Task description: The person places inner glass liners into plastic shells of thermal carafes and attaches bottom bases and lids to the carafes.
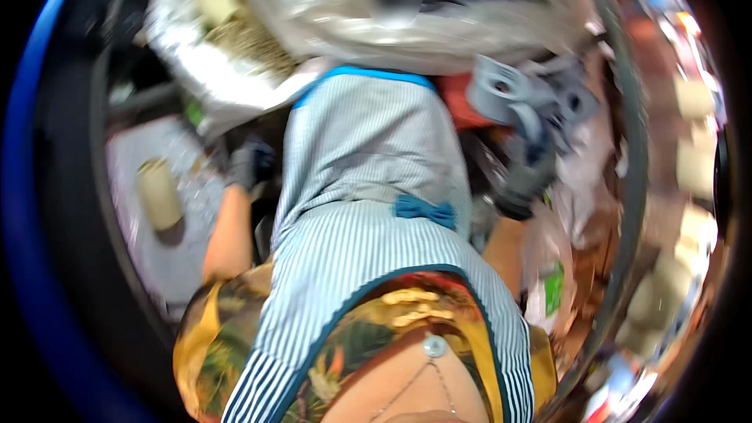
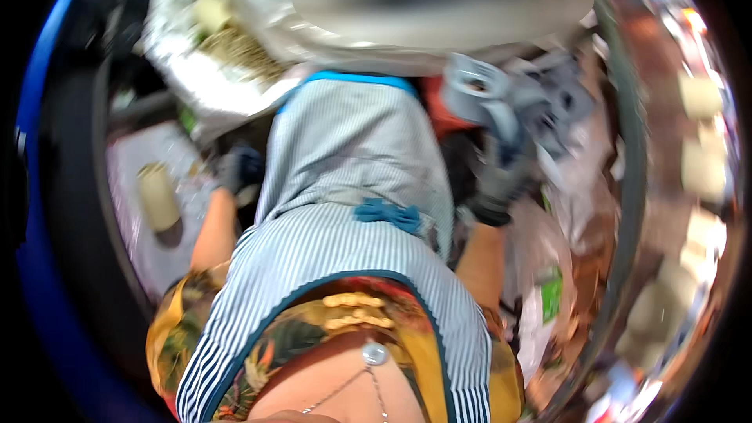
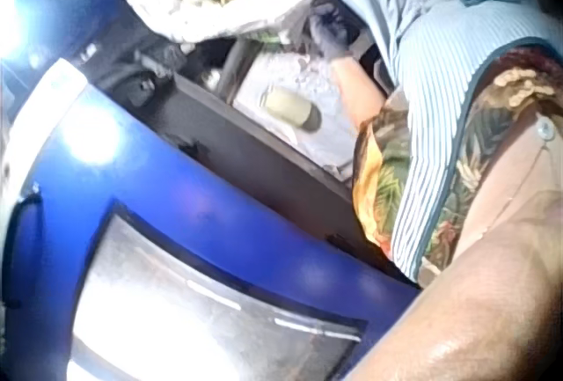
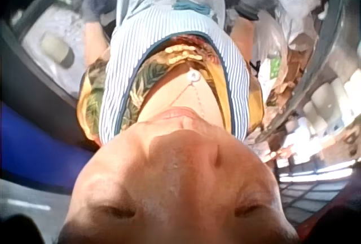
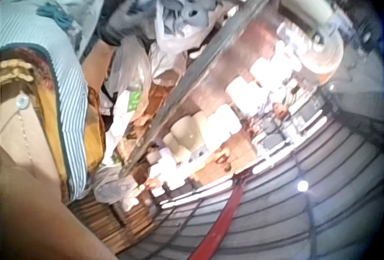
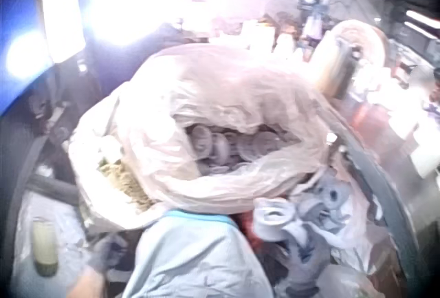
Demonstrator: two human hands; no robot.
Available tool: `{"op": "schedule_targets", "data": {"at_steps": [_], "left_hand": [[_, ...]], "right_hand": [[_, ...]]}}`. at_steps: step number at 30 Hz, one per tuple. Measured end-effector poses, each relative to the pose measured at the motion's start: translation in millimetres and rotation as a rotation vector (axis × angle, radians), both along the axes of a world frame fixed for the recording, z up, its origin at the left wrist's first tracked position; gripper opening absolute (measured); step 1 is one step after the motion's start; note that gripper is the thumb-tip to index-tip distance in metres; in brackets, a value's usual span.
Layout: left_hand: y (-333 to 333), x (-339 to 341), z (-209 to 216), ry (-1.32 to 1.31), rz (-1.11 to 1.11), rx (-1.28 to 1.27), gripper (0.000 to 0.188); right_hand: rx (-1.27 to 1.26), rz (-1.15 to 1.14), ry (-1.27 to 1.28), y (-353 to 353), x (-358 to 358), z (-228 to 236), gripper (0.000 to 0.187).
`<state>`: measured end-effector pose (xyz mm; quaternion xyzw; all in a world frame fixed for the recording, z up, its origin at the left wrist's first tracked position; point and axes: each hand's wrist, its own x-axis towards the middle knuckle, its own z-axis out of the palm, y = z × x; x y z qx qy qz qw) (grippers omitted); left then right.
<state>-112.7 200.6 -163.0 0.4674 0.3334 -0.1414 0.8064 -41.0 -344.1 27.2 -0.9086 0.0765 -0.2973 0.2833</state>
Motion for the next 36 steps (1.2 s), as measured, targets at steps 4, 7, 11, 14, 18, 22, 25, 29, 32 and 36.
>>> {"op": "schedule_targets", "data": {"at_steps": [4,7,11,14,18,22,25,29,32,36], "left_hand": [[-25.1,-75.7,-68.3,0.503,-1.037,1.260,0.104],[-36.0,-105.0,-63.2,0.567,-1.024,1.185,0.092],[-44.6,-129.0,4.6,0.461,-1.247,1.348,0.056],[-9.3,-179.4,22.5,0.142,-1.319,1.026,0.098],[61.2,-195.0,58.4,0.568,0.202,0.102,0.045],[100.5,-191.5,-30.2,0.019,0.573,0.530,0.053],[111.5,-169.0,-67.2,-0.027,1.019,0.504,0.044],[95.4,-134.6,28.1,-0.167,1.051,0.231,0.035],[88.7,-129.8,92.3,-0.422,0.830,0.123,0.035],[21.6,-62.8,156.6,-0.514,0.438,-0.149,0.037]], "right_hand": [[0.092,-0.046,0.024,-30.6,18.4,-27.4,0.048],[0.066,-0.014,0.032,-44.1,42.3,-43.1,0.041],[0.470,0.115,0.052,-28.2,62.4,-50.7,0.031],[0.720,0.260,-0.012,-22.2,75.3,-59.6,0.030],[0.776,0.226,-0.149,-40.8,79.7,-94.6,0.031],[0.883,0.153,-0.049,-75.9,103.7,-152.3,0.031],[0.674,0.039,0.147,-53.3,105.8,-129.7,0.036],[0.513,0.027,0.197,-38.6,86.2,-95.7,0.042],[0.367,0.045,0.181,-51.3,81.1,-121.4,0.047],[0.073,0.016,0.106,-60.5,83.7,-136.3,0.055]]}}
